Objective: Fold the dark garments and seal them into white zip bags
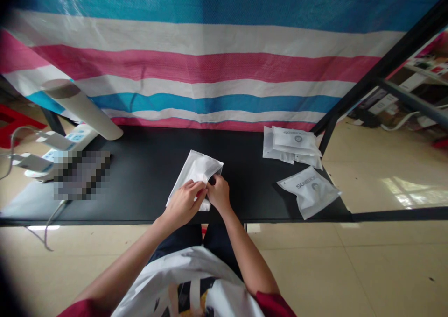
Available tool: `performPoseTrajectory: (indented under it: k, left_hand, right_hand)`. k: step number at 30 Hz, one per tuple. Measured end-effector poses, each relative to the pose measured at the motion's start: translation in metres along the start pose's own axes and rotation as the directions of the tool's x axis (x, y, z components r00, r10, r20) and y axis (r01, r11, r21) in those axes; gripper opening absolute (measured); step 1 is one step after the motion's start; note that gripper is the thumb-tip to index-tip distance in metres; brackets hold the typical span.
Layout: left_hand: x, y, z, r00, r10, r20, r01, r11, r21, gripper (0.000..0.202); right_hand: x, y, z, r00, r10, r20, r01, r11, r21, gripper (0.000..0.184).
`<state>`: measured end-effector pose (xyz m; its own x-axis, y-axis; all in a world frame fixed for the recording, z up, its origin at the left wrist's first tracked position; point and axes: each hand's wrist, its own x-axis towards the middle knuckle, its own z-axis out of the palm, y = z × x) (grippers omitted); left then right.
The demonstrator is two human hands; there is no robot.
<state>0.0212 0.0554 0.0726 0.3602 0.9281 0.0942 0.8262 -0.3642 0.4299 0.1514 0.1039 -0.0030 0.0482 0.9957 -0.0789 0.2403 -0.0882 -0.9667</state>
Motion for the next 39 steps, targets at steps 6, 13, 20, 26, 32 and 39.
performPoseTrajectory:
  k: [6, 13, 20, 26, 32, 39]
  left_hand:
    - [-0.003, 0.006, 0.006, 0.999, -0.033, -0.023, 0.032, 0.999, -0.04, 0.021]
    - [-0.016, -0.007, 0.013, 0.996, 0.018, -0.086, -0.011, 0.997, 0.082, 0.046]
    - [-0.032, -0.014, 0.025, 0.985, 0.169, -0.024, -0.165, 0.979, 0.118, 0.018]
    - [-0.033, -0.019, 0.031, 0.954, 0.291, -0.07, -0.288, 0.956, 0.051, 0.029]
    - [-0.042, -0.007, 0.037, 0.888, 0.347, -0.303, -0.371, 0.928, -0.023, 0.02]
    - [-0.065, 0.015, 0.027, 0.874, 0.292, -0.388, -0.362, 0.924, -0.121, 0.014]
  right_hand:
    - [0.0, 0.003, 0.004, 0.966, 0.022, 0.258, -0.077, 0.975, 0.207, 0.029]
    - [-0.012, -0.008, -0.044, 0.967, 0.073, 0.242, -0.149, 0.938, 0.313, 0.037]
    - [-0.048, -0.004, -0.056, 0.833, 0.101, 0.544, -0.28, 0.925, 0.256, 0.039]
    - [-0.047, 0.001, -0.044, 0.881, 0.042, 0.471, -0.208, 0.929, 0.306, 0.041]
    - [-0.005, 0.014, -0.025, 0.956, -0.032, 0.292, -0.017, 0.986, 0.164, 0.039]
    - [0.06, 0.006, -0.011, 0.993, -0.111, -0.05, 0.108, 0.992, -0.058, 0.032]
